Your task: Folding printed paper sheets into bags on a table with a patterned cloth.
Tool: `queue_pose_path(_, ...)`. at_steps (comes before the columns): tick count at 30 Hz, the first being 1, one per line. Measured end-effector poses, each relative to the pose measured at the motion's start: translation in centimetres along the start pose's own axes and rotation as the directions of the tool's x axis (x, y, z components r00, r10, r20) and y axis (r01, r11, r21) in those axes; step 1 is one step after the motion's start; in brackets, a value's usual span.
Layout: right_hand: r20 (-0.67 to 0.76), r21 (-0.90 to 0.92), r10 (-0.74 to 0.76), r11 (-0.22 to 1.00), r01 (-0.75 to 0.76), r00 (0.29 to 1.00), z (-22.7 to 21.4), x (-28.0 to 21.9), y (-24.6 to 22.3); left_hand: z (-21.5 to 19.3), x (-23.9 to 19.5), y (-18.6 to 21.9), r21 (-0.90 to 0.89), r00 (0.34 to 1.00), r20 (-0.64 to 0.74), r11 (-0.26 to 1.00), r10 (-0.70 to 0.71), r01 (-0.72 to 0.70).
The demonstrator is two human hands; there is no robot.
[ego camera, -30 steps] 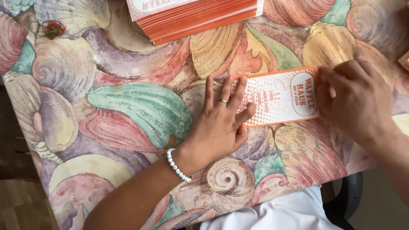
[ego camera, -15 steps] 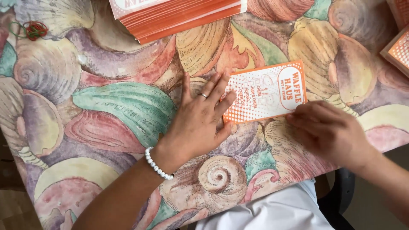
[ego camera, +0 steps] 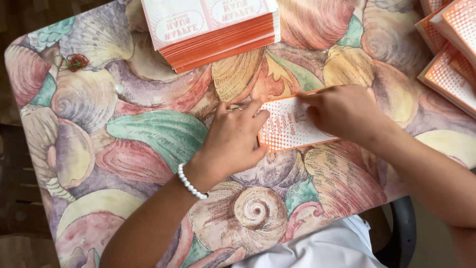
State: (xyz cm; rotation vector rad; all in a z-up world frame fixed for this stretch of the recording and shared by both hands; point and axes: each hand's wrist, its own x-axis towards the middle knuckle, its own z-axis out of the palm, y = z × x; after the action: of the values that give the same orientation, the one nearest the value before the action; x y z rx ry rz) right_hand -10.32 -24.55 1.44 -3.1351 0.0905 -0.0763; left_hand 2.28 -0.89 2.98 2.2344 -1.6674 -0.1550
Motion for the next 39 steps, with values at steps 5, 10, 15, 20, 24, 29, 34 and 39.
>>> queue_pose_path(5, -0.035, -0.026, 0.144, 0.989, -0.145, 0.989, 2.4, -2.7, 4.4, 3.1, 2.0, -2.2, 0.011, 0.992, -0.082, 0.995, -0.094, 0.095)
queue_pose_path(10, -0.063, 0.072, 0.191, 0.98, -0.186, 0.98, 2.4, -2.6, 4.1, 4.6, 4.9, -3.1, 0.11, 0.971, -0.016, 0.965, -0.239, 0.239)
queue_pose_path(15, -0.121, 0.222, 0.174, 0.964, -0.144, 0.977, 2.1, -2.3, 4.2, 4.4, 5.9, -4.5, -0.071, 0.933, 0.13, 0.936, -0.335, 0.345)
queue_pose_path(20, -0.318, 0.112, -0.049, 0.99, 0.089, 0.947, -1.7, -0.8, 2.1, 2.9, 5.2, -1.6, -0.16, 0.98, 0.003, 0.967, -0.2, 0.198)
queue_pose_path(24, -0.345, 0.14, -0.245, 0.941, 0.308, 0.906, -5.2, 0.6, -1.3, 3.0, 4.8, 0.0, -0.099, 0.979, -0.206, 0.995, -0.005, -0.016)
queue_pose_path(29, -0.312, 0.185, -0.239, 0.934, 0.306, 0.919, -4.0, -1.0, 1.0, -0.5, 3.7, -0.7, 0.013, 0.962, -0.232, 0.989, 0.147, -0.148)
queue_pose_path(34, -0.08, 0.48, -0.153, 0.86, 0.172, 0.985, -6.5, -3.5, 7.4, -1.7, 4.4, -0.7, -0.166, 0.945, -0.266, 0.956, 0.193, -0.242)
queue_pose_path(39, -0.277, 0.196, 0.115, 0.979, -0.061, 0.954, -11.4, -5.4, 6.5, -1.9, 5.1, 0.7, -0.155, 0.91, -0.369, 0.953, 0.19, -0.262)
